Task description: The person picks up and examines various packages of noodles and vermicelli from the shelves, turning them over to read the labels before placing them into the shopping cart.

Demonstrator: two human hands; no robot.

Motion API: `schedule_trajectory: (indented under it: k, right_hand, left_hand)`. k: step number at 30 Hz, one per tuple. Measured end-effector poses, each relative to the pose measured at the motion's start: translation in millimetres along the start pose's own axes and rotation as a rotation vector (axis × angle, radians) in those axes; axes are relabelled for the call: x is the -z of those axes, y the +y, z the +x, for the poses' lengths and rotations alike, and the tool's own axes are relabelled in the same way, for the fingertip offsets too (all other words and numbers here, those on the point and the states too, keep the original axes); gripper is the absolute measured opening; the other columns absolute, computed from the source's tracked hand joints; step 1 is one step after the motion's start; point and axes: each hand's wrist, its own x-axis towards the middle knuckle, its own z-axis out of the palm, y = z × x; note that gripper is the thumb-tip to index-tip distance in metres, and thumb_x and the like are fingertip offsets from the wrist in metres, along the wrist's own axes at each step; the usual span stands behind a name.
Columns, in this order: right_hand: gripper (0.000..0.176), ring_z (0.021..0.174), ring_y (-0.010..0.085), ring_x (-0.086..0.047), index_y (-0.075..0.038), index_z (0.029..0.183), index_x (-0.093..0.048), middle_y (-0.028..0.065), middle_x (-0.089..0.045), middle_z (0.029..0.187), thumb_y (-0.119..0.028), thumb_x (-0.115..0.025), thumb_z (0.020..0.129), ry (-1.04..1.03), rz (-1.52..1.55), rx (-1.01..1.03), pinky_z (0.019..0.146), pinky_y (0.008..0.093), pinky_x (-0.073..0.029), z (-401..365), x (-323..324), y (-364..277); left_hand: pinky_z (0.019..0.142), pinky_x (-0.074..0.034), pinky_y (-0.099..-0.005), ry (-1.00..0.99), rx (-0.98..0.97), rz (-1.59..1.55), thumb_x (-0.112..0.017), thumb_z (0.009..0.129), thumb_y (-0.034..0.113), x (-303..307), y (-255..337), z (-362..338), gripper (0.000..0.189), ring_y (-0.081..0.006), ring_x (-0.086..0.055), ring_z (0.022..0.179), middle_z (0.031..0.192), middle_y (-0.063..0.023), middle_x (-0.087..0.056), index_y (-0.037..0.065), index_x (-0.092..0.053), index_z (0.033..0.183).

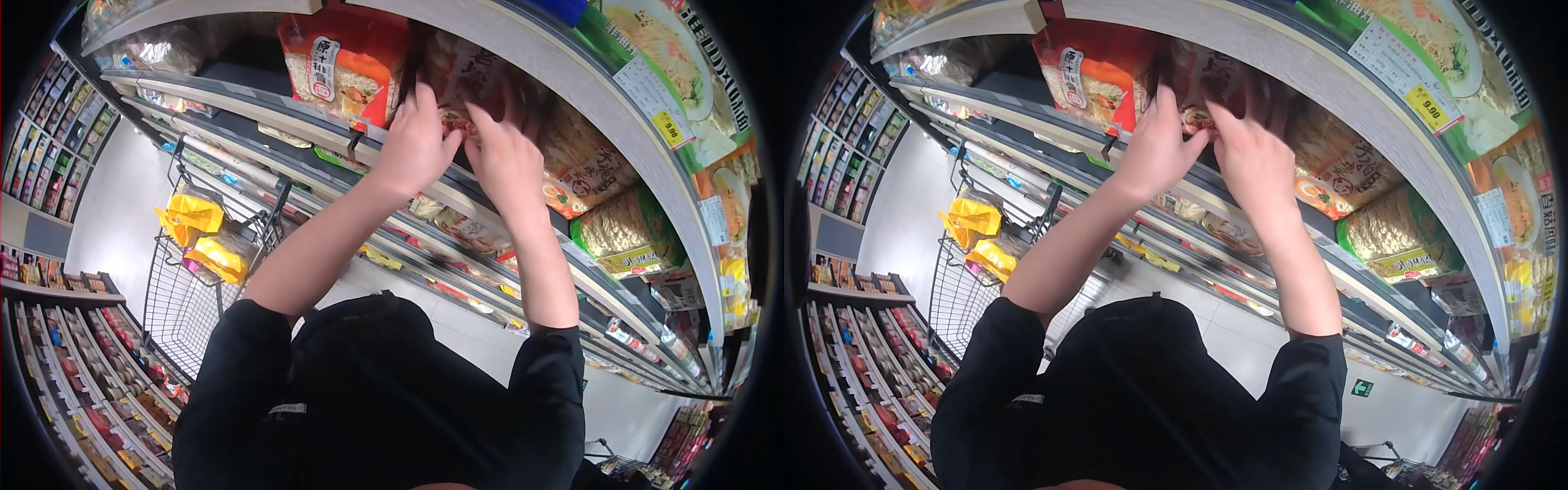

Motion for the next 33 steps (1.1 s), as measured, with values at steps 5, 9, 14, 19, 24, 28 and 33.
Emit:
schedule_trajectory:
  k: [5, 9, 14, 19, 24, 28, 33]
  right_hand:
    - [0.037, 0.083, 0.0352, -0.073, -0.023, 0.128, -0.066, 0.0161, -0.070, 0.112, -0.027, -0.071, 0.092, -0.153, -0.040, -0.070, 0.070, 0.0471, -0.060, -5, 0, 6]
    - [0.036, 0.081, 0.0349, -0.073, -0.019, 0.127, -0.067, 0.0168, -0.072, 0.095, -0.031, -0.069, 0.094, -0.193, -0.080, -0.090, 0.069, 0.0472, -0.058, -7, 9, 2]
    - [0.039, 0.092, 0.0354, -0.072, -0.020, 0.127, -0.068, 0.0163, -0.066, 0.125, -0.028, -0.073, 0.090, -0.322, -0.092, -0.194, 0.073, 0.0480, -0.060, -3, 5, 0]
    - [0.034, 0.092, 0.0412, -0.070, -0.013, 0.126, -0.067, 0.0228, -0.072, 0.097, -0.030, -0.067, 0.096, -0.119, -0.150, -0.079, 0.079, 0.0536, -0.056, -1, -20, 11]
    - [0.057, 0.136, 0.0437, -0.050, -0.016, 0.144, -0.055, 0.0274, -0.049, 0.149, -0.023, -0.073, 0.091, -0.018, -0.320, -0.026, 0.106, 0.0527, -0.048, 11, -23, 10]
    - [0.079, 0.155, 0.0468, -0.017, -0.023, 0.158, -0.042, 0.0273, -0.019, 0.168, -0.019, -0.075, 0.086, -0.143, -0.397, -0.062, 0.123, 0.0550, -0.026, 24, -37, 21]
    - [0.053, 0.099, 0.0456, -0.069, -0.008, 0.138, -0.059, 0.0261, -0.072, 0.104, -0.045, -0.056, 0.101, -0.364, -0.229, -0.267, 0.086, 0.0539, -0.055, 12, -27, 13]
  left_hand:
    - [0.095, -0.052, -0.0529, -0.022, 0.005, 0.096, -0.082, 0.081, 0.016, -3, 1, 12, 0.063, -0.0476, -0.062, 0.108, 0.114, -0.0271, -0.061, -0.005, -0.045, 0.129]
    - [0.092, -0.055, -0.0502, -0.071, 0.026, 0.158, -0.082, 0.081, 0.017, 2, 6, 13, 0.057, -0.0454, -0.064, 0.106, 0.114, -0.0258, -0.062, -0.003, -0.050, 0.124]
    - [0.090, -0.055, -0.0505, -0.141, 0.049, 0.195, -0.080, 0.081, 0.016, -6, -6, 25, 0.040, -0.0444, -0.068, 0.098, 0.104, -0.0264, -0.068, -0.005, -0.063, 0.111]
    - [0.085, -0.056, -0.0533, -0.170, -0.054, 0.214, -0.074, 0.080, 0.010, -22, -31, 43, 0.050, -0.0464, -0.068, 0.093, 0.105, -0.0261, -0.071, -0.001, -0.061, 0.127]
    - [0.084, -0.056, -0.0514, -0.082, -0.131, 0.208, -0.070, 0.080, 0.009, -42, -46, 48, 0.039, -0.0431, -0.069, 0.095, 0.105, -0.0229, -0.071, 0.004, -0.065, 0.119]
    - [0.085, -0.058, -0.0481, -0.139, -0.139, 0.267, -0.066, 0.085, 0.016, -51, -50, 54, 0.023, -0.0377, -0.073, 0.095, 0.101, -0.0209, -0.075, 0.003, -0.077, 0.102]
    - [0.086, -0.058, -0.0479, -0.434, 0.047, 0.143, -0.074, 0.081, 0.024, -4, -15, 42, 0.032, -0.0414, -0.071, 0.096, 0.103, -0.0227, -0.073, 0.000, -0.076, 0.101]
